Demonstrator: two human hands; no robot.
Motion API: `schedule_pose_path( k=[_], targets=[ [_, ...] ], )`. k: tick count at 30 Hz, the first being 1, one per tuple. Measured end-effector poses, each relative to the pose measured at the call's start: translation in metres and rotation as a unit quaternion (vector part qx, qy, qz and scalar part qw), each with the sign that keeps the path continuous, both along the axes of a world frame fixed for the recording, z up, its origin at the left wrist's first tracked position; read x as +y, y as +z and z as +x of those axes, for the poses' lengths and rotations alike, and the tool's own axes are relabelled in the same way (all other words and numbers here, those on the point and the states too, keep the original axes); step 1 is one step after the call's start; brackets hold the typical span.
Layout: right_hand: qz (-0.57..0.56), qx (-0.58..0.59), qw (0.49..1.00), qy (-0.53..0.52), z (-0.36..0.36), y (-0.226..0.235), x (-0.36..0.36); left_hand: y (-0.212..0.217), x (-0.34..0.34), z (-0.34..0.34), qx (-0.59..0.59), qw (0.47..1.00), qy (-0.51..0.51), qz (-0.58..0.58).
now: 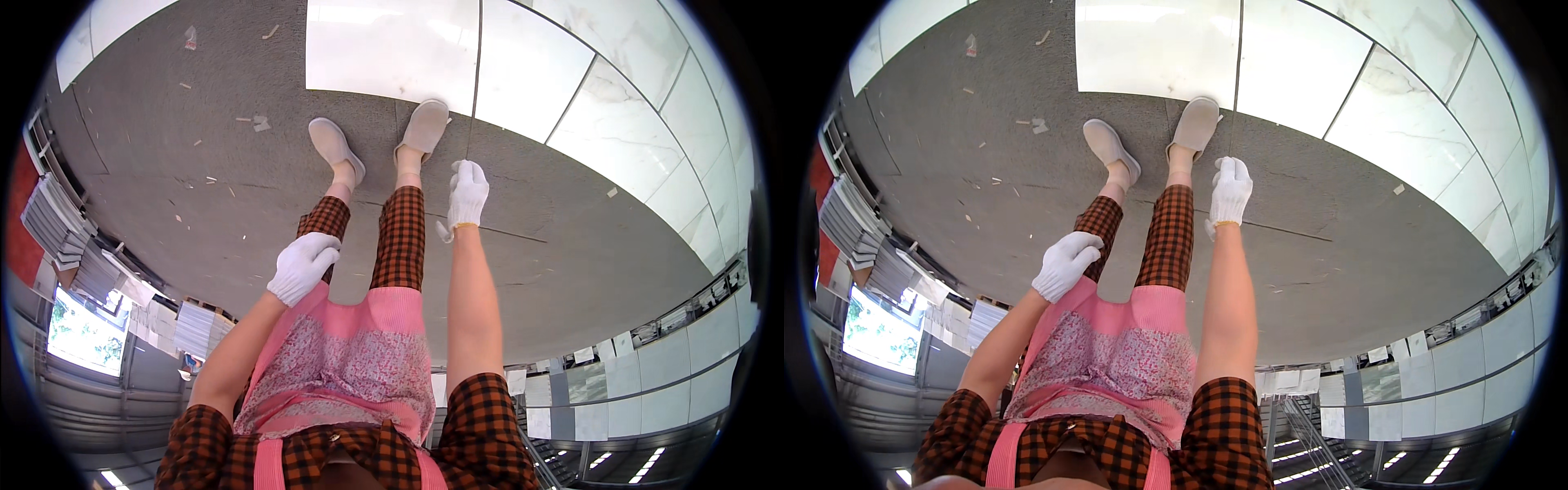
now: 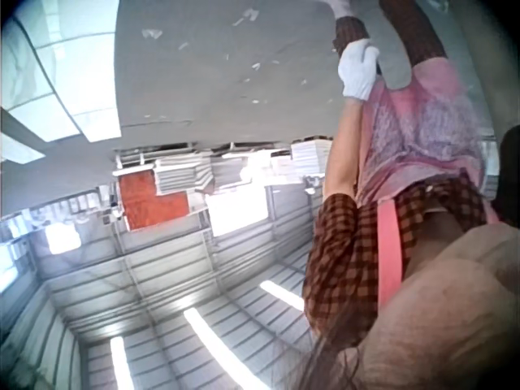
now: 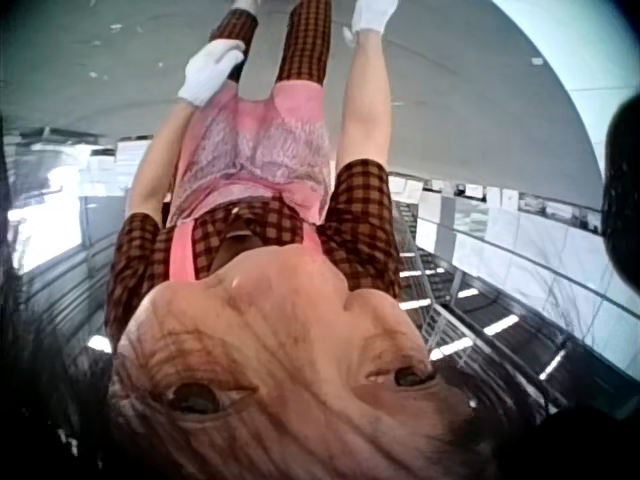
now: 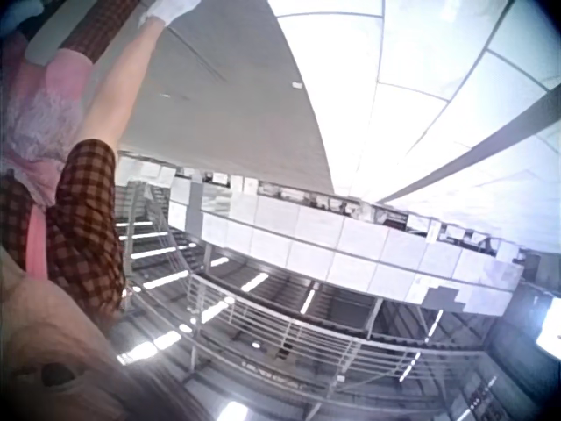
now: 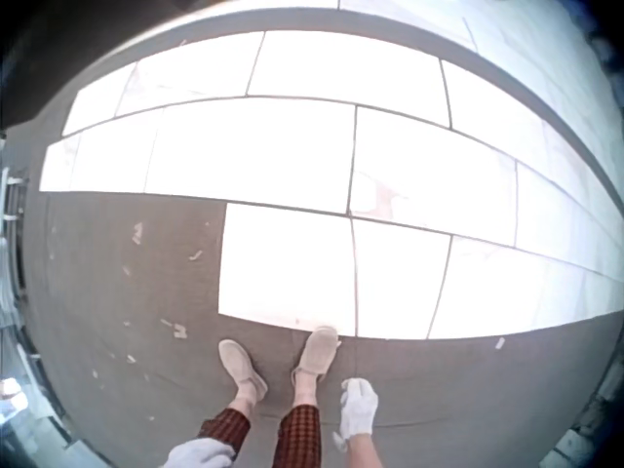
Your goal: The person repeatedly picks up large white rectangular panels from the floor, carries them across the warehouse, and stacks them onto a wooden pallet. The person wears white gloves and a pink apron while performing the task.
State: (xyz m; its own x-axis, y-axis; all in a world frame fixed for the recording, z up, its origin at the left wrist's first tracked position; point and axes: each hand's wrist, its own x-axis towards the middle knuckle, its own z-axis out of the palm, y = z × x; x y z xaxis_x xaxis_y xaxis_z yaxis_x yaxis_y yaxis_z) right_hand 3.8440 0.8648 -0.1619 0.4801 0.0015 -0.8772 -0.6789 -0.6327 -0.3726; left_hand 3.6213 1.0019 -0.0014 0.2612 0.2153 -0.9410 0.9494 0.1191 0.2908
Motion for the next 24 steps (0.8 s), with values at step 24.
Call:
schedule_pose_path(
  k=[24],
  targets=[
    [-0.036,-0.131,0.979,0.155,-0.058,-0.111,-0.023,-0.027,-0.005,0.022,0.071,0.997,0.042,0.0]
  ],
)
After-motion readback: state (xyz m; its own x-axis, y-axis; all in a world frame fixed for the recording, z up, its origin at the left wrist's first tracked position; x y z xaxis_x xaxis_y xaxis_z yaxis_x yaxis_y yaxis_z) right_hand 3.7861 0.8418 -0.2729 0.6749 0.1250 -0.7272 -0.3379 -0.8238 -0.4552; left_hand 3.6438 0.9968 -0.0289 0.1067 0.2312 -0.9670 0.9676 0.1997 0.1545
